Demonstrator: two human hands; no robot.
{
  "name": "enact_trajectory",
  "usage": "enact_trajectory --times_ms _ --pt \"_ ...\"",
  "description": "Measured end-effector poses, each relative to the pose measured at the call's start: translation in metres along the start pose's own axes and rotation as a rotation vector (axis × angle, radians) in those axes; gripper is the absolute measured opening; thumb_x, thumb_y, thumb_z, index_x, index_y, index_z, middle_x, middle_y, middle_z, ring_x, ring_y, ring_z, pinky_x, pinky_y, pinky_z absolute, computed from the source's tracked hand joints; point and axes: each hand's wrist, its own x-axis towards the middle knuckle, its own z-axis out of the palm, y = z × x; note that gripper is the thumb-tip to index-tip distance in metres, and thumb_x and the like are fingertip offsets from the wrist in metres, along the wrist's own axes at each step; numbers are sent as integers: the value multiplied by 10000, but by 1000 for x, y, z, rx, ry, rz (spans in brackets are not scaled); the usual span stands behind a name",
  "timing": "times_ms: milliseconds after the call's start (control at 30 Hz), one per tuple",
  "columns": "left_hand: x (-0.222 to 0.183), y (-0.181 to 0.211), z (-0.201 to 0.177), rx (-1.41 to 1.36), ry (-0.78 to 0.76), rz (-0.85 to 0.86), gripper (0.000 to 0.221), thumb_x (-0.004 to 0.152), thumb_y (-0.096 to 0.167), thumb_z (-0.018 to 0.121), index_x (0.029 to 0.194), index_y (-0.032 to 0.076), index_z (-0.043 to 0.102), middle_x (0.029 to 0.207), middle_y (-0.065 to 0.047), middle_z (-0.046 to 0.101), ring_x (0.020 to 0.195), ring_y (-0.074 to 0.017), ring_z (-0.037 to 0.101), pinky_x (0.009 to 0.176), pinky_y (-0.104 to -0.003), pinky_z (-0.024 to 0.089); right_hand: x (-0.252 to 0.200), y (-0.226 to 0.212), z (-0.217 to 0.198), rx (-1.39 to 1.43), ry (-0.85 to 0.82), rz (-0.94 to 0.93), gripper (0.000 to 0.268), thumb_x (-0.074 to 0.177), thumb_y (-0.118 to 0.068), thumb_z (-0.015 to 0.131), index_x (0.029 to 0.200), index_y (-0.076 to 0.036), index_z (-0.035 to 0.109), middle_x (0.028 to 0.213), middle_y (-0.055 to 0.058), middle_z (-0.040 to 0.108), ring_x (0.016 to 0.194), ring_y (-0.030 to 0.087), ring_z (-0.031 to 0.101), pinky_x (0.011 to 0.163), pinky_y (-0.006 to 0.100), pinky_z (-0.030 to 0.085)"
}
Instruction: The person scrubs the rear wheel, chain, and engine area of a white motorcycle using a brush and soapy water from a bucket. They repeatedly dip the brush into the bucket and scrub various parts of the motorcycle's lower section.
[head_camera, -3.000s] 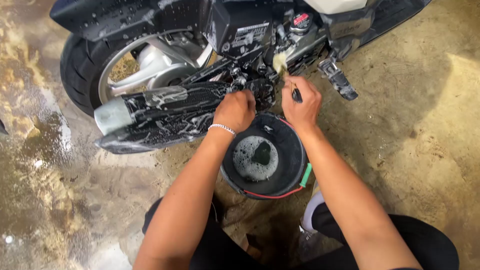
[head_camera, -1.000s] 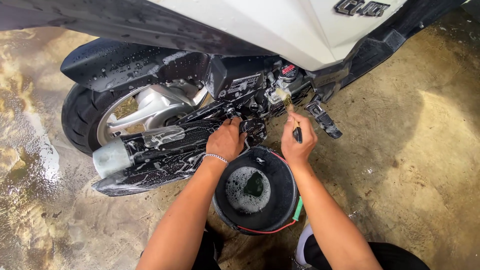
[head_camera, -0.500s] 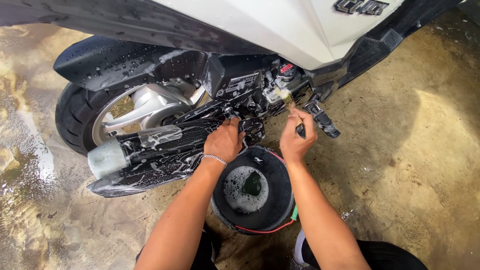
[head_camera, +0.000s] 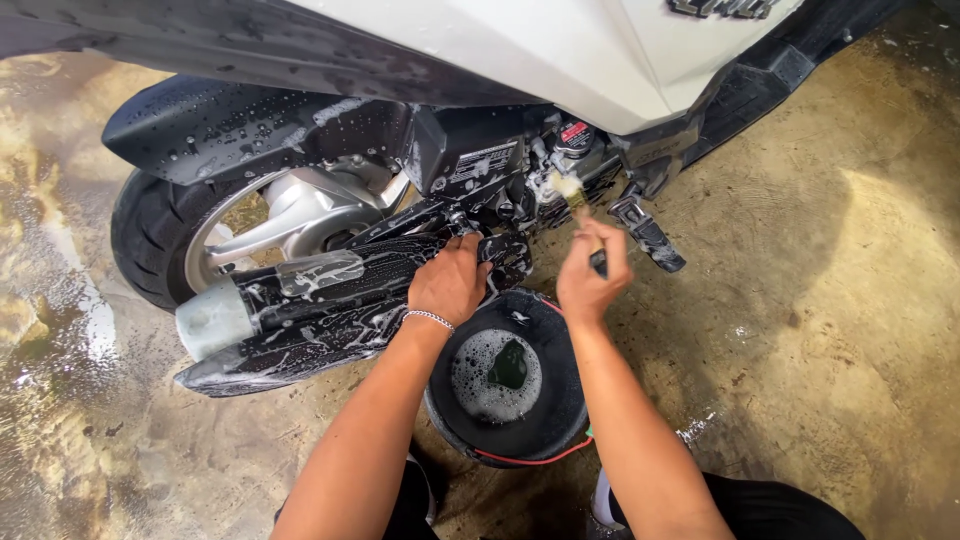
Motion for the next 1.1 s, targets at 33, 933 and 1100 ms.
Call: enact_trajectory --times_ms 33,933,1100 --pt "0 -1 0 4 1 -2 502 991 276 574 1440 65 498 1264 -209 639 1061 -440 698 858 -574 591 -2 -7 4 4 1 2 128 943 35 610 927 -64 689 825 168 756 578 203 655 596 294 521" --pt "2 -2 6 8 4 21 523 1011 284 553 1478 66 467 1280 -215 630 1083 -435 689 860 -574 588 4 -22 0 -92 103 207 109 989 -118 640 1077 -80 693 844 162 761 825 291 754 704 383 540" --pt "2 1 4 6 -17 5 527 1010 296 552 1481 74 468 1298 -214 624 1091 -441 685 875 -579 581 2 -25 -5 -45 -49 245 130 971 -47 569 931 -61 691 756 147 740 656 248 690 654 362 537"
